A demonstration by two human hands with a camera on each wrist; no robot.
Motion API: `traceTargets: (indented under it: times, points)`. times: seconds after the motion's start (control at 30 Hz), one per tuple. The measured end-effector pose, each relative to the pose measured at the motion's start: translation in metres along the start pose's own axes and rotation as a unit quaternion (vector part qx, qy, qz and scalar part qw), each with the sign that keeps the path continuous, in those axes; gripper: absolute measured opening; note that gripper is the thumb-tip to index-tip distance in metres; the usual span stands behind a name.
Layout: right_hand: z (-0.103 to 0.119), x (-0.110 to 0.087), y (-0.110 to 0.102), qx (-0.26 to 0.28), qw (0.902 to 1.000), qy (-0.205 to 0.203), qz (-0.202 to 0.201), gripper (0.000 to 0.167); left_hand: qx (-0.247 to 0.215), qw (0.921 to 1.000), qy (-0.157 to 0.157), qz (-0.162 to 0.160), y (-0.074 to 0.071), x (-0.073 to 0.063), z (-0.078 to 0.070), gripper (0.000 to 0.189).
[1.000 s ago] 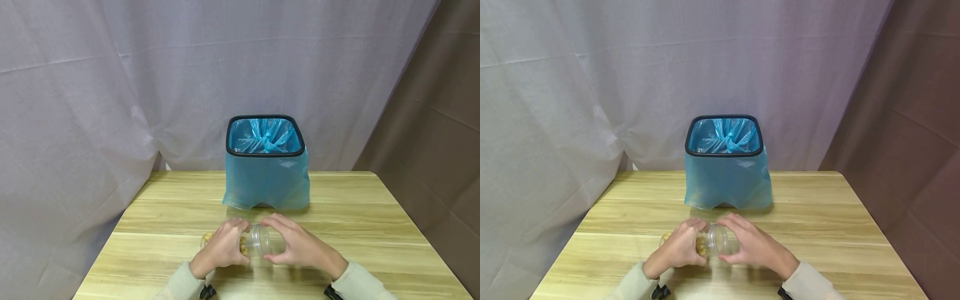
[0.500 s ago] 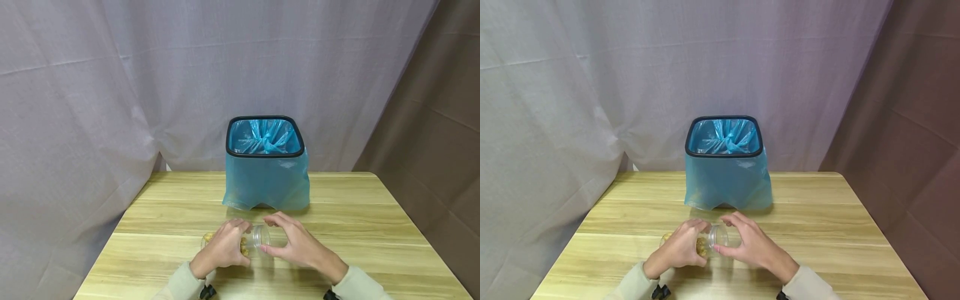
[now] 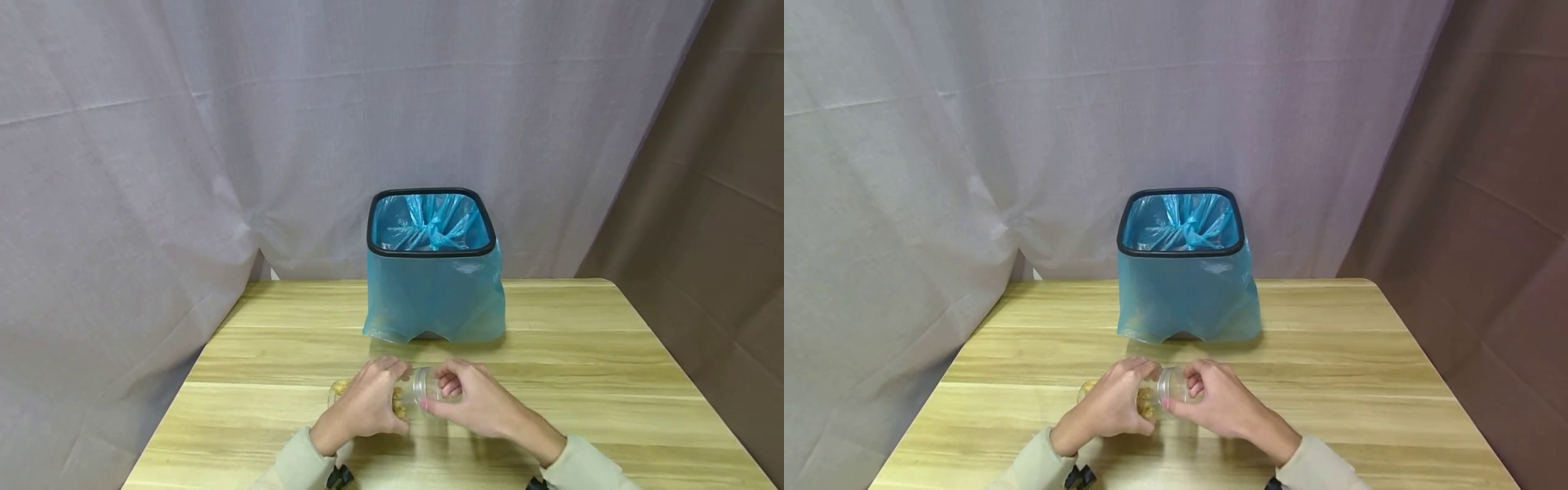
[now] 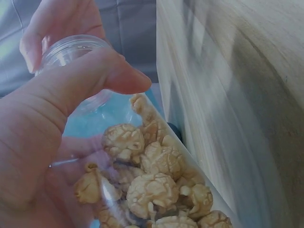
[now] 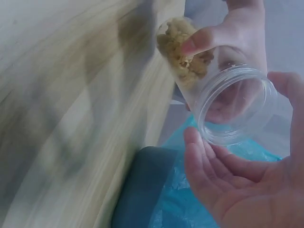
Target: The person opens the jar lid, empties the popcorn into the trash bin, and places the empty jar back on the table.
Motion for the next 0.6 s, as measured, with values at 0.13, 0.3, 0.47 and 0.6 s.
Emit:
traceTargets:
  times: [0.13, 0.3, 0.47, 0.6]
  points:
    - [0.001, -0.001, 0.0, -0.013, 0.9992, -0.036, -0.011, 0.06, -0.001, 1.0, -0.002, 0.0, 0.0, -0.001, 0.001, 0.076]
    - [0.007, -0.008, -0.004, -0.047, 0.9905, -0.123, -0.038, 0.064, -0.006, 1.0, -0.003, 0.001, -0.002, -0.002, 0.001, 0.076]
    - [0.018, -0.016, -0.009, -0.082, 0.9672, -0.226, -0.081, 0.079, -0.022, 0.9997, -0.003, 0.006, -0.005, -0.001, 0.001, 0.077]
    - [0.024, -0.021, -0.015, -0.107, 0.9498, -0.275, -0.104, 0.088, -0.032, 0.9994, -0.011, 0.008, -0.009, -0.001, 0.004, 0.079]
Point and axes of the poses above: each hand's wrist, its own x-axis towards the middle knuckle, its own y-axis out of the palm, z = x × y, the point moved 9 cm from there along x, towards the middle knuckle, and after that the axes turned 9 degrees about y, right-handed, at the moved point
